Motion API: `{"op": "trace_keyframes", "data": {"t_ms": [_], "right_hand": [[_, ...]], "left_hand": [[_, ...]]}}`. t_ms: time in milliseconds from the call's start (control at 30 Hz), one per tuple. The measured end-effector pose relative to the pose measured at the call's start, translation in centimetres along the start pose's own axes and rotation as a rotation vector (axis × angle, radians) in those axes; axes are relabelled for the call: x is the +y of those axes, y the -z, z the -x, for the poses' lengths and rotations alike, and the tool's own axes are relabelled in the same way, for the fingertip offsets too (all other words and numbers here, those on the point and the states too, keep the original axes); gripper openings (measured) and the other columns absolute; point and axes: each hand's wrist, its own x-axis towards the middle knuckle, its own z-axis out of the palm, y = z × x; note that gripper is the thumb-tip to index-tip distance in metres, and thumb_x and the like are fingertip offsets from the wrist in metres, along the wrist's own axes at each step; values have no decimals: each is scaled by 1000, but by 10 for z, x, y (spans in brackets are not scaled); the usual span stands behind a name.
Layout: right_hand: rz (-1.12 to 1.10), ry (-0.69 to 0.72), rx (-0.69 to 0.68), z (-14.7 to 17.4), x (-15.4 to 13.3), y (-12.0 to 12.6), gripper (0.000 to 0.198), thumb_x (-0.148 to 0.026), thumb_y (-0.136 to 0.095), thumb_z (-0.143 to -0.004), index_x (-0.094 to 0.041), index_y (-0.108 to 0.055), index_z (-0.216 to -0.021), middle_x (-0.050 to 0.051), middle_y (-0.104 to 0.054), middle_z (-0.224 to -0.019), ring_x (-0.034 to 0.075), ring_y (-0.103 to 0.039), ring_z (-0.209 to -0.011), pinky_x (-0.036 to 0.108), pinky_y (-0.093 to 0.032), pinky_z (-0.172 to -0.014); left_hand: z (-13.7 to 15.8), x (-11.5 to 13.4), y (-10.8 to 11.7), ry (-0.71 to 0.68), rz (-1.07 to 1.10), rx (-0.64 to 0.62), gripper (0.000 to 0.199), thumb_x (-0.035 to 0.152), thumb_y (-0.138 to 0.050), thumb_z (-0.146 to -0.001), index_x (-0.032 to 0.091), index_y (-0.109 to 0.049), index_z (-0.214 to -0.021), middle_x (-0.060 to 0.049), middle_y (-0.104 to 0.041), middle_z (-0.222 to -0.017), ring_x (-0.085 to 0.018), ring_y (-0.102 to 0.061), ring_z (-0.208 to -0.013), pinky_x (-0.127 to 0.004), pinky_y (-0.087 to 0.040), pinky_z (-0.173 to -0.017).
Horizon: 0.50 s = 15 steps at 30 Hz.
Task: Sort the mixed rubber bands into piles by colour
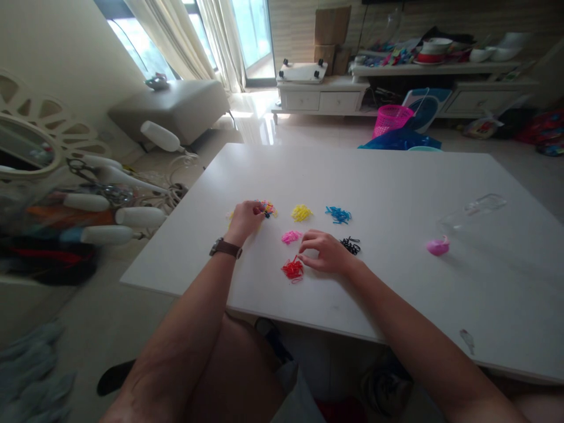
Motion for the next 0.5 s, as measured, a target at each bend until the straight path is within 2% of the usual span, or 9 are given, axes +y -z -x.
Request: {"op": "trace_keyframes", "data": {"t_ms": [100, 300, 433, 500], "right_hand": [[1, 2, 0, 0, 0, 0, 8, -19, -66, -85, -20, -69, -78, 4, -65, -83, 18, -58, -82, 30, -46, -76], [12, 6, -2, 0, -1, 1, 9, -22, -66, -87, -20, -69, -78, 4, -64, -83, 18, -58, -81, 30, -45, -76], [21, 15, -4, 0, 0, 0, 11, -23, -65, -88, -20, -68, -78, 4, -64, -82, 18, -58, -80, 30, -45, -75], [27, 23, -6, -1, 0, 0, 12, -24, -64, -88, -20, -68, -77, 5, -64, -81, 18, -58, -80, 31, -46, -74]], "left_hand": [[-3, -1, -7, -50, -81, -29, 28, 20, -64, -77, 18, -78, -101, -5, -71, -80, -18, -60, -73, -26, -41, -67], [-10, -8, -5, -65, -101, 8, 19, 17, -59, -79, 16, -77, -84, -9, -73, -84, -20, -62, -79, -27, -43, -71], [-10, -9, 5, 55, 60, 37, 9, 16, -65, -76, 13, -73, -79, -8, -70, -81, -18, -61, -75, -27, -45, -69], [-8, -6, 9, 165, 302, 25, 6, 18, -68, -77, 13, -69, -79, -7, -68, -77, -16, -60, -70, -26, -46, -66]]}}
